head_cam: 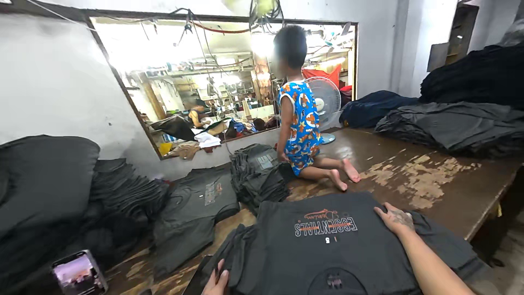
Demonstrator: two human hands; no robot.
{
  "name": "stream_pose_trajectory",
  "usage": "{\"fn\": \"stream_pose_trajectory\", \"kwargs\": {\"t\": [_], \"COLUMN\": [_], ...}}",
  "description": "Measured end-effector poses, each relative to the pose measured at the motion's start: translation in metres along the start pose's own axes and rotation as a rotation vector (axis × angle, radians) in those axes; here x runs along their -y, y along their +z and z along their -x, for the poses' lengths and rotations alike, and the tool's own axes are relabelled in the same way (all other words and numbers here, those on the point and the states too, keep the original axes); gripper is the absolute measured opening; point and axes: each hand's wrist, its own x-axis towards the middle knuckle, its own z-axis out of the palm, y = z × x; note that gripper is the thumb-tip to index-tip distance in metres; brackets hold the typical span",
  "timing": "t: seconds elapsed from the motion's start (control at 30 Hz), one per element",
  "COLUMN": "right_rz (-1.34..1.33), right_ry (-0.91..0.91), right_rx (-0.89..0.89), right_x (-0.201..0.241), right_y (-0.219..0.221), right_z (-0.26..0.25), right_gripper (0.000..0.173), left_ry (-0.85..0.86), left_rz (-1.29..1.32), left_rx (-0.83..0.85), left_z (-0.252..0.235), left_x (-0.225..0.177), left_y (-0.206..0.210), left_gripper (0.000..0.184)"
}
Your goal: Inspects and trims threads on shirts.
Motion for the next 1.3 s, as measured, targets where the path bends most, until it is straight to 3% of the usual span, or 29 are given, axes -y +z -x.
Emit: {"fn": "stream_pose_trajectory", "kwargs": {"t": [0.13, 0.3, 0.37, 0.53, 0.73, 0.83, 0.93, 1.0, 1.07, 1.13, 1.2, 1.27, 1.3], "right_rz": [0.003, 0.01, 0.015, -0.005, -0.002, 0.005, 0.005, 0.0, 0.003, 0.001, -0.068, -0.092, -0.057], "right_ry": [0.019, 0.033, 0.029, 0.054, 0.045, 0.03, 0.01, 0.002, 0.012, -0.004, -0.149, -0.389, -0.479], "right_rx": [0.004, -0.001, -0.012, -0.024, -0.062, -0.068, -0.078, -0.082, -0.076, -0.11, -0.205, -0.258, -0.2], "right_x": [0.0, 0.0, 0.0, 0.005, 0.005, 0.003, 0.004, 0.005, 0.004, 0.001, 0.005, 0.021, 0.034], "right_y": [-0.001, -0.002, -0.001, 0.003, 0.01, 0.012, 0.013, 0.014, 0.014, 0.014, 0.014, 0.004, -0.003], "right_z": [0.003, -0.003, -0.009, -0.017, -0.024, -0.025, -0.025, -0.027, -0.027, -0.026, -0.009, 0.037, 0.074], "right_gripper": [0.056, 0.054, 0.054, 0.053, 0.051, 0.051, 0.05, 0.05, 0.051, 0.049, 0.046, 0.049, 0.049], "left_ry": [0.087, 0.122, 0.095, 0.021, 0.086, 0.186, 0.434, 0.677, 0.836, 0.765, 0.503, 0.37, 0.334], "left_rz": [0.399, 0.193, 0.252, 0.728, 0.794, 0.685, 0.487, 0.307, 0.003, -0.383, -0.619, -0.658, -0.675], "left_rx": [-0.034, 0.152, 0.151, -0.158, -0.495, -0.623, -0.714, -0.692, -0.553, -0.286, -0.01, 0.032, 0.012], "left_z": [-0.047, -0.045, -0.041, -0.064, -0.078, -0.074, -0.063, -0.052, -0.043, -0.04, -0.045, -0.053, -0.056], "left_x": [0.006, -0.008, -0.01, 0.0, 0.0, 0.001, 0.0, -0.005, -0.006, -0.001, -0.001, -0.002, -0.002], "left_y": [0.025, 0.023, 0.022, 0.032, 0.012, 0.004, -0.001, 0.004, 0.017, 0.034, 0.038, 0.032, 0.03], "left_gripper": [0.051, 0.052, 0.053, 0.06, 0.065, 0.057, 0.052, 0.05, 0.042, 0.044, 0.049, 0.046, 0.044]}}
